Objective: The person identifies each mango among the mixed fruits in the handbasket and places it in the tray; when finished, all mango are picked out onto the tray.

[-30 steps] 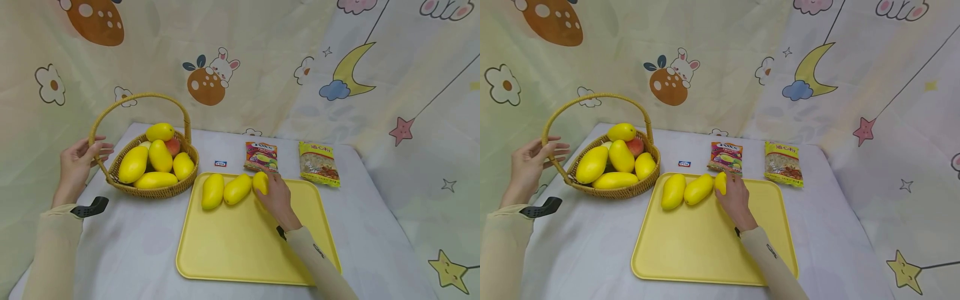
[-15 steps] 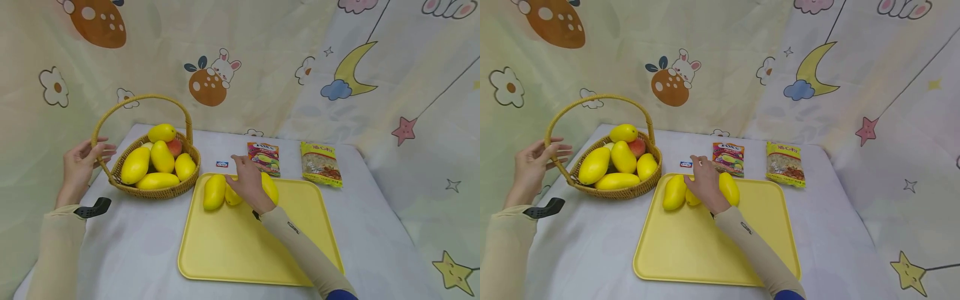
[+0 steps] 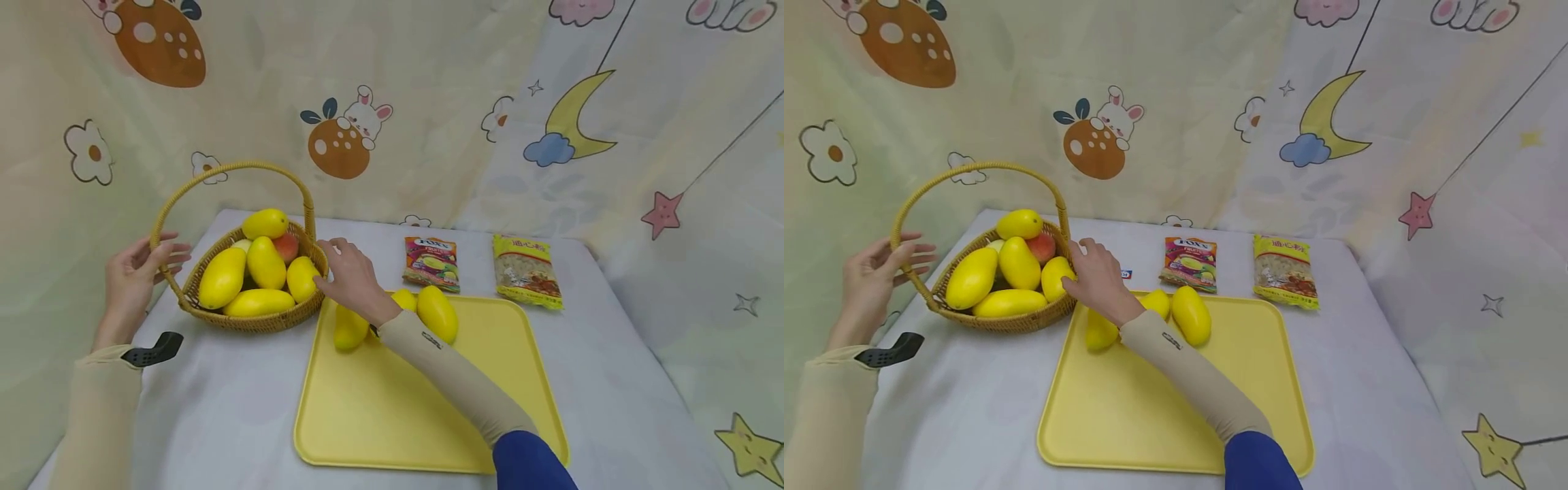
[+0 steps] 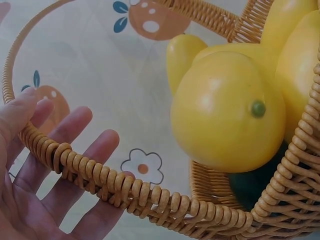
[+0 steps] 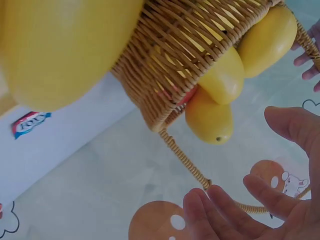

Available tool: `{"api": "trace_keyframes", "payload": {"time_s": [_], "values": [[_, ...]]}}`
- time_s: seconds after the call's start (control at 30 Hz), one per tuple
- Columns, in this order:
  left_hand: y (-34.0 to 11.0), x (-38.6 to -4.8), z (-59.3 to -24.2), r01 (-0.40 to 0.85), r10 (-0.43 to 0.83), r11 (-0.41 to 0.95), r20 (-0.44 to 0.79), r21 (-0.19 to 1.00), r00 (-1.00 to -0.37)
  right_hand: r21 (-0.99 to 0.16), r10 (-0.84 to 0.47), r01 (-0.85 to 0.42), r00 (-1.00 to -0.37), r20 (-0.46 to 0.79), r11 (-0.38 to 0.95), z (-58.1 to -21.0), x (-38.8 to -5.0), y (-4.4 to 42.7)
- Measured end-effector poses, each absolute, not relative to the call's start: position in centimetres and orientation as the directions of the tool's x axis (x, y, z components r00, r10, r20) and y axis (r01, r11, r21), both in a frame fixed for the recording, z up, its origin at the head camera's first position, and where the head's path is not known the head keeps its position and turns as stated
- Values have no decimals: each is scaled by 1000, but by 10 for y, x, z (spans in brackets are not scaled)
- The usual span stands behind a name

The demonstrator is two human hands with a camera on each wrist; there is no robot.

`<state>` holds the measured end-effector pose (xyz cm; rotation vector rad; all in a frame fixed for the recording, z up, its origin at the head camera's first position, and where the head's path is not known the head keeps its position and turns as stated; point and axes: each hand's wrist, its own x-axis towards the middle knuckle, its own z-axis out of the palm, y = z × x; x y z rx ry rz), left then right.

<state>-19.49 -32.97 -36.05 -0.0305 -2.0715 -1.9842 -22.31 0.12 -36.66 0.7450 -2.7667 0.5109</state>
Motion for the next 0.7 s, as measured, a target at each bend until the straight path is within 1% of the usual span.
{"api": "trace_keyframes", "payload": {"time_s": [0.33, 0.53, 0.7], "values": [[-328, -193, -359, 179, -195, 61, 187, 982, -963, -304, -469, -516, -856, 219, 801, -360, -250, -34], [-329, -194, -359, 178, -187, 57, 186, 982, -965, -258, -506, -557, -829, 240, 790, -354, -267, -56], [-330, -194, -360, 183, -177, 44, 188, 982, -966, -222, -507, -548, -834, 215, 807, -349, -284, -71]]}}
